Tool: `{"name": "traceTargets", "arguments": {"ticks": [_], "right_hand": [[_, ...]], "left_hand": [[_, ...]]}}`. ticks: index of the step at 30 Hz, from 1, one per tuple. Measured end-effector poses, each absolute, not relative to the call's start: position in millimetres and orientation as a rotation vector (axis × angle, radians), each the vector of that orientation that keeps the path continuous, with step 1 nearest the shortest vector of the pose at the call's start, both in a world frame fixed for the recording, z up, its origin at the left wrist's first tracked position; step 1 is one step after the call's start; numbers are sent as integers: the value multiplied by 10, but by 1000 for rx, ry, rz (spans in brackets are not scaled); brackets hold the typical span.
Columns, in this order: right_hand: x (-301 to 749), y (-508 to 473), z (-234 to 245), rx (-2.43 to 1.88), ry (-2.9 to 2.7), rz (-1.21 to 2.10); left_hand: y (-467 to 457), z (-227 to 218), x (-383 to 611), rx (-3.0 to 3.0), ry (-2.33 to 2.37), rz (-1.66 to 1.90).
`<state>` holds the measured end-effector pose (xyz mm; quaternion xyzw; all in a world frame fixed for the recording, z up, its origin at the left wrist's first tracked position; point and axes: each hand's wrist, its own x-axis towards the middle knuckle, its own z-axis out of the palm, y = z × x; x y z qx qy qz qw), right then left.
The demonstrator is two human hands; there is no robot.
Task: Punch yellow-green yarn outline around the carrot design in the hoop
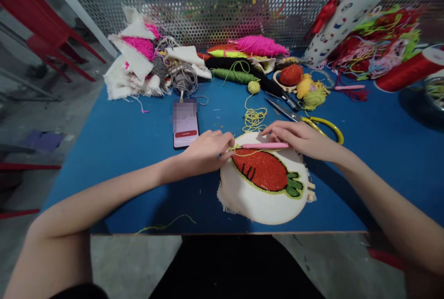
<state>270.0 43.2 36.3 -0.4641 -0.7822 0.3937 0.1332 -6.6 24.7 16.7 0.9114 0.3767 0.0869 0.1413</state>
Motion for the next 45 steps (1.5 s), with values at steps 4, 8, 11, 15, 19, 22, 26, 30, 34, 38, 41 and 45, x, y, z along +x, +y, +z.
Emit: {"name": "traceTargets", "arguments": {"ticks": [4,8,11,15,19,22,26,30,34,38,41,45], "right_hand": [[2612,528,369,-1295,-2145,1103],[2367,576,439,-949,-2132,1398],[2254,609,519,-841,-2181,1580],[2380,707,563,-1040,-1938,1514],[2648,841,461,-1219,-1332,1374],[2810,862,354,-1396,-1170,1199],[2981,685,340,-1605,-1987,519],[3092,385,493,-1754,-2211,32],[3104,148,547,-1843,-1918,898],[3015,-5,359,-1469,-1662,1863],[2896,-69,230,-1472,-1567,1840],[2709,-66,206,-1441,-1514,1737]], "left_hand": [[262,242,-26,2556,1092,428],[282,378,88,2388,1046,973],[253,446,166,2260,982,1177],[114,410,105,2375,1009,1027],[-80,295,-66,2520,1150,816],[-198,219,-145,2491,1324,639],[-281,162,-164,2332,1412,433],[-323,148,-155,2214,1380,471],[-347,165,-153,2120,1308,545],[-312,148,-117,1905,1259,626],[-258,98,-42,1818,1217,751],[-197,59,62,1624,1105,888]]}}
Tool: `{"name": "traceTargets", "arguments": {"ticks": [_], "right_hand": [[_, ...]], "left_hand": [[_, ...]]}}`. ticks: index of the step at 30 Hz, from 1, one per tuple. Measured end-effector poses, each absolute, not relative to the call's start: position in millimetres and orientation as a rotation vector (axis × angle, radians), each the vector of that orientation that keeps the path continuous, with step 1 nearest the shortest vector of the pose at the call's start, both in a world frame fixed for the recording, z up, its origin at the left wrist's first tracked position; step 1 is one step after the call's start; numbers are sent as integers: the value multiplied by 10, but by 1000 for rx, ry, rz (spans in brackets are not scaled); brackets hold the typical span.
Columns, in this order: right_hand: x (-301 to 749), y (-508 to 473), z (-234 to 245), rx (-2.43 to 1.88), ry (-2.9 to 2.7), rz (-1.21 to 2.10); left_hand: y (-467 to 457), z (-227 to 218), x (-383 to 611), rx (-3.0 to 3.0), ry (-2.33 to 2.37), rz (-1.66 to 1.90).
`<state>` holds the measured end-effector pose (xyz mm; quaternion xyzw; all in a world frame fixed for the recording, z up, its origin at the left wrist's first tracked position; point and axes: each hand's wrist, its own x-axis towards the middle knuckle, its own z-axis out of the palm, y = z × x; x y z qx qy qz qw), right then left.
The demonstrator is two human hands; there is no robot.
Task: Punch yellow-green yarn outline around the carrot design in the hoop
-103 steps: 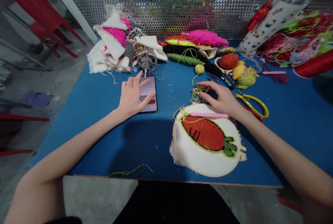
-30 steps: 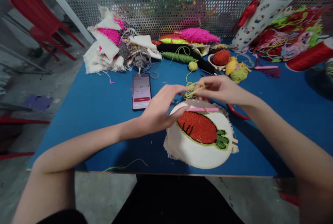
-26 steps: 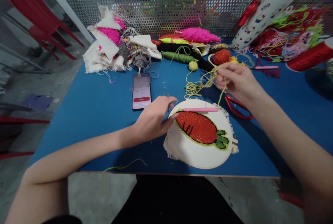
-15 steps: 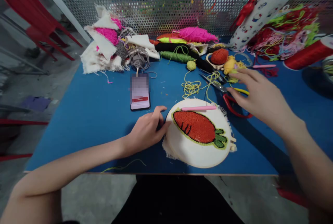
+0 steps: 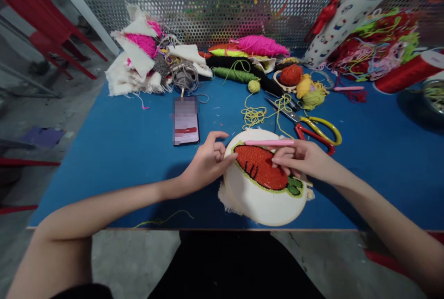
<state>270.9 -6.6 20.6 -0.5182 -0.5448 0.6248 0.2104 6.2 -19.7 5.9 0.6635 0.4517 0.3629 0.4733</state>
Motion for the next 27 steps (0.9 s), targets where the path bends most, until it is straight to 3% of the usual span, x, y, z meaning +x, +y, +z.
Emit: {"name": "traceTargets", "arguments": {"ticks": [10,27], "right_hand": [[2367,191,251,-1273,-1303,1435],[2568,699,80,-1352,-1337,1207]], "left_hand": [[-206,-31,54,1536,1209,1145],[-179,-37,16,1588,1176,1170]]}}
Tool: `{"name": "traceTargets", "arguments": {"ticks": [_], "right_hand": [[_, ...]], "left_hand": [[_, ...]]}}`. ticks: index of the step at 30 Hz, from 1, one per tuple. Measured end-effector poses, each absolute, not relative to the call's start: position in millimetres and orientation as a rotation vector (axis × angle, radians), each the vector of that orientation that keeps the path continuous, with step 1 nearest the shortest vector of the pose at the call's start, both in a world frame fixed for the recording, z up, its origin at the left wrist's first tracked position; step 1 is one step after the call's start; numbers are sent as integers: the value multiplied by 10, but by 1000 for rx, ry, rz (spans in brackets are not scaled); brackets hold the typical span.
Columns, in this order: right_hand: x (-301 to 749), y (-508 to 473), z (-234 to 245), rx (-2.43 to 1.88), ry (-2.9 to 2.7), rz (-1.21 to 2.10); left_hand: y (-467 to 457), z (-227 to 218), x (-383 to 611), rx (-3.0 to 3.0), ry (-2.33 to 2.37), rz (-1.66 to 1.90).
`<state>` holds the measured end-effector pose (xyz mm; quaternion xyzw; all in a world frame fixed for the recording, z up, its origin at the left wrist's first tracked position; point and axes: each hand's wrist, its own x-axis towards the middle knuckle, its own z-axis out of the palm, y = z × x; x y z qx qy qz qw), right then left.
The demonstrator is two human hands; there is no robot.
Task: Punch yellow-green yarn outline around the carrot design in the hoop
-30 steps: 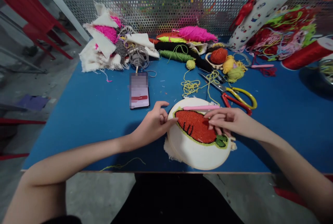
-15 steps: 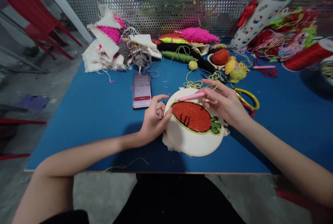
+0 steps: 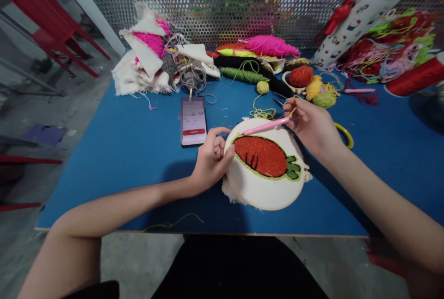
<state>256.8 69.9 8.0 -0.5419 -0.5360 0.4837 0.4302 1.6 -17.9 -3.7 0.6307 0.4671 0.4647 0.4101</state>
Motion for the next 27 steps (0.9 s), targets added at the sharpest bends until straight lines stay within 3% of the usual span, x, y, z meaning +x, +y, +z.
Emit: {"name": "traceTargets", "arguments": {"ticks": [6,14,18,22,27], "right_hand": [[2584,913,229,-1316,-1244,1220],[2507,1217,246,-1434,-2332,908],[2465,1265,274,-1381,-2616,865],[2433,1282,280,-1351,-2538,965],[2544,1213,353,-1650,-2110,394]], "left_hand": [[-195,-42,-3,1632,1132,1137],[-196,-65,-24,1632,1105,1113],[-191,-73,-23,1626,1105,1128],[-185,-78,-24,1634,1116,1135],[-182,-99,-29,1653,1159,1168]]}}
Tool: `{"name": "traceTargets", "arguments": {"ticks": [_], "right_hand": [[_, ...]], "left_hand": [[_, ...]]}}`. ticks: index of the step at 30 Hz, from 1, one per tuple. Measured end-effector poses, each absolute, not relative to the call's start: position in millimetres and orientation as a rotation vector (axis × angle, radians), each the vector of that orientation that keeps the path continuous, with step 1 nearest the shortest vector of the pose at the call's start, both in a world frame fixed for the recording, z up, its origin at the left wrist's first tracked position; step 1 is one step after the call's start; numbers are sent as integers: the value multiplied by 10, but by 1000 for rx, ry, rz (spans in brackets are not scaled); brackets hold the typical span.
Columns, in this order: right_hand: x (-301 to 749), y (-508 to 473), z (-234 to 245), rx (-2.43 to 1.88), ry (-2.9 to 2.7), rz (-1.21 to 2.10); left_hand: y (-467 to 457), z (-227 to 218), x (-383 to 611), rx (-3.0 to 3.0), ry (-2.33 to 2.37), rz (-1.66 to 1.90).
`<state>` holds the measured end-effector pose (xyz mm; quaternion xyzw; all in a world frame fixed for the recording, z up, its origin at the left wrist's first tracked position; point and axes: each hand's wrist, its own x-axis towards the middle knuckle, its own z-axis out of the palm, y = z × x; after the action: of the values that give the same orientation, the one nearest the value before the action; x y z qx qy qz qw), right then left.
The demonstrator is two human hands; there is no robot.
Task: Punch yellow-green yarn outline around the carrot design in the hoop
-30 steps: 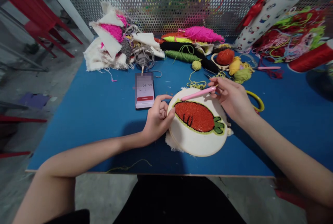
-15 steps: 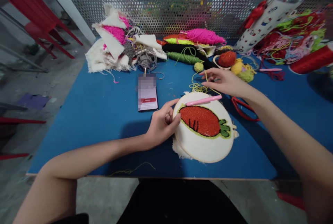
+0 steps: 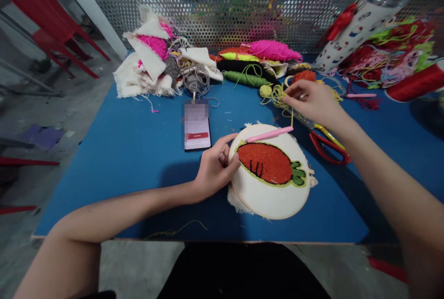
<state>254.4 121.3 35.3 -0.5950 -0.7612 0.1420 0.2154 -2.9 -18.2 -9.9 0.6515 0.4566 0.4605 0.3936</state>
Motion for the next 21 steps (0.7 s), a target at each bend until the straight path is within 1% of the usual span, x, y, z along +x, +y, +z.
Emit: {"name": "traceTargets", "arguments": {"ticks": [1,3,5,6,7,8,9,11,12,13,15,18,19,21], "right_hand": [[2574,1159,378,-1681,-2142,286],[2635,1012,421,-1614,-2182,96],[2702,833,450,-1625,-2054,-80],[2740,740,458,-1683,-1940,-102],[2778,649,462,-1738,-1828,-45],[2813,564,461,-1765,-1787,135],[2840,485,456,-1749,-1796,442],[2845,352,429,-1552,-1853,1281],[2813,298,409,-1426,-1828,1551],[2755,253,386,-1346,-1763,1673],[2568,190,336,-1297,-1620,1661],[2209,155,268,-1294,-1509,1515],[2097,153,246,-1292,-1507,1446],[1916,152,197,-1262,-1561,1186]], "left_hand": [[-180,-104,-30,1657,1167,1174],[-175,-114,-30,1660,1172,1180],[-169,-121,-29,1656,1166,1189],[-166,-124,-27,1652,1164,1195],[-162,-126,-26,1651,1163,1202],[-159,-128,-24,1654,1163,1211],[-156,-130,-22,1664,1166,1221],[-151,-135,-19,1697,1179,1241],[-148,-137,-17,1715,1188,1250],[-145,-139,-17,1731,1197,1258],[-141,-145,-16,1748,1204,1264],[-136,-154,-17,1740,1192,1247],[-135,-157,-17,1726,1191,1243],[-133,-161,-17,1687,1188,1231]]}}
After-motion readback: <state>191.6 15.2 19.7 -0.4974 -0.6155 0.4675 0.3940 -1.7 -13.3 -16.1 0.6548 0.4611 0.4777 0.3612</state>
